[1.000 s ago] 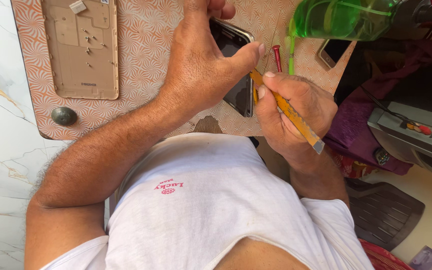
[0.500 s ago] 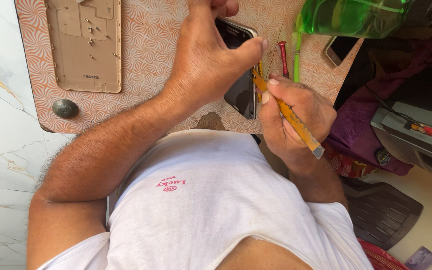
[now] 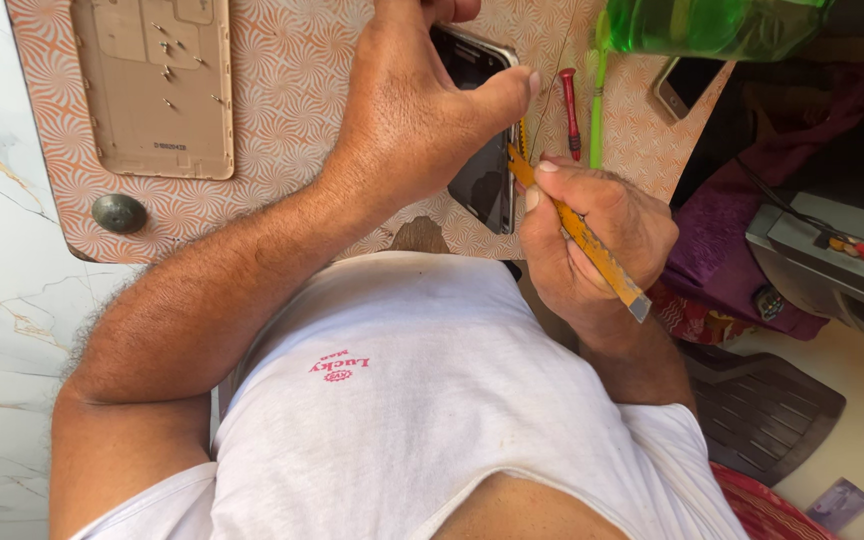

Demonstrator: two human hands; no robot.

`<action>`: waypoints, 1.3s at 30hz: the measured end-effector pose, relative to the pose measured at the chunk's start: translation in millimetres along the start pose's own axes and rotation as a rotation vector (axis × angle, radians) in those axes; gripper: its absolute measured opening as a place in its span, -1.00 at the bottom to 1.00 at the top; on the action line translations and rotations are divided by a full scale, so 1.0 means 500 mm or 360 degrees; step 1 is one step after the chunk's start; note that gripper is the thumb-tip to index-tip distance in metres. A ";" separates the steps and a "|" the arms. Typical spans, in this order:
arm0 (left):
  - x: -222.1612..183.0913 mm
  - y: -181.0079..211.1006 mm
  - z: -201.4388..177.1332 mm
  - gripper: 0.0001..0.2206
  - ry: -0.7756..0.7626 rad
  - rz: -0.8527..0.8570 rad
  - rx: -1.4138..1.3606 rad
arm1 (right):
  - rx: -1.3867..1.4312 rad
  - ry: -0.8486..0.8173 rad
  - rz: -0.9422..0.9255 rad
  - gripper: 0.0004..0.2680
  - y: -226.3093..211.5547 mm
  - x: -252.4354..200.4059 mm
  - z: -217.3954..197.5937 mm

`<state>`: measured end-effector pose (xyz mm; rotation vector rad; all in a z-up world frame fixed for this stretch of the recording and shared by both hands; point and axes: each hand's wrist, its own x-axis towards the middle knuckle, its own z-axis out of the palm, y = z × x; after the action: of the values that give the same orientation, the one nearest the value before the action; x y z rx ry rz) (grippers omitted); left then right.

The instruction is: The person uses a thin metal tool and a plastic scraper to prying open the seams of a mobile phone's screen and casing, eventually separating the front panel from the internal frame.

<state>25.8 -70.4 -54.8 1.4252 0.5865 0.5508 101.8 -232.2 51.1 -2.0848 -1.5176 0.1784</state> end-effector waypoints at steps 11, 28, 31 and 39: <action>0.000 -0.004 0.007 -0.56 0.0028 0.0026 -0.0077 | -0.0016 -0.0032 0.0038 -0.88 -0.002 -0.026 -0.001; 0.003 0.003 0.004 -0.74 -0.0071 -0.0039 -0.0165 | 0.0036 -0.0035 -0.0040 -0.90 0.011 -0.052 0.002; 0.002 -0.001 0.005 -0.76 -0.0080 0.0040 -0.0201 | 0.0027 -0.0027 -0.0037 -0.91 0.013 -0.061 0.002; 0.007 0.000 0.005 -0.86 -0.0130 -0.0010 -0.0326 | 0.0108 -0.0040 0.0015 -0.90 0.010 -0.075 -0.001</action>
<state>30.3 -70.0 -54.9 1.2454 0.4557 0.5296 92.8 -267.3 41.1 -2.0436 -1.4958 0.2566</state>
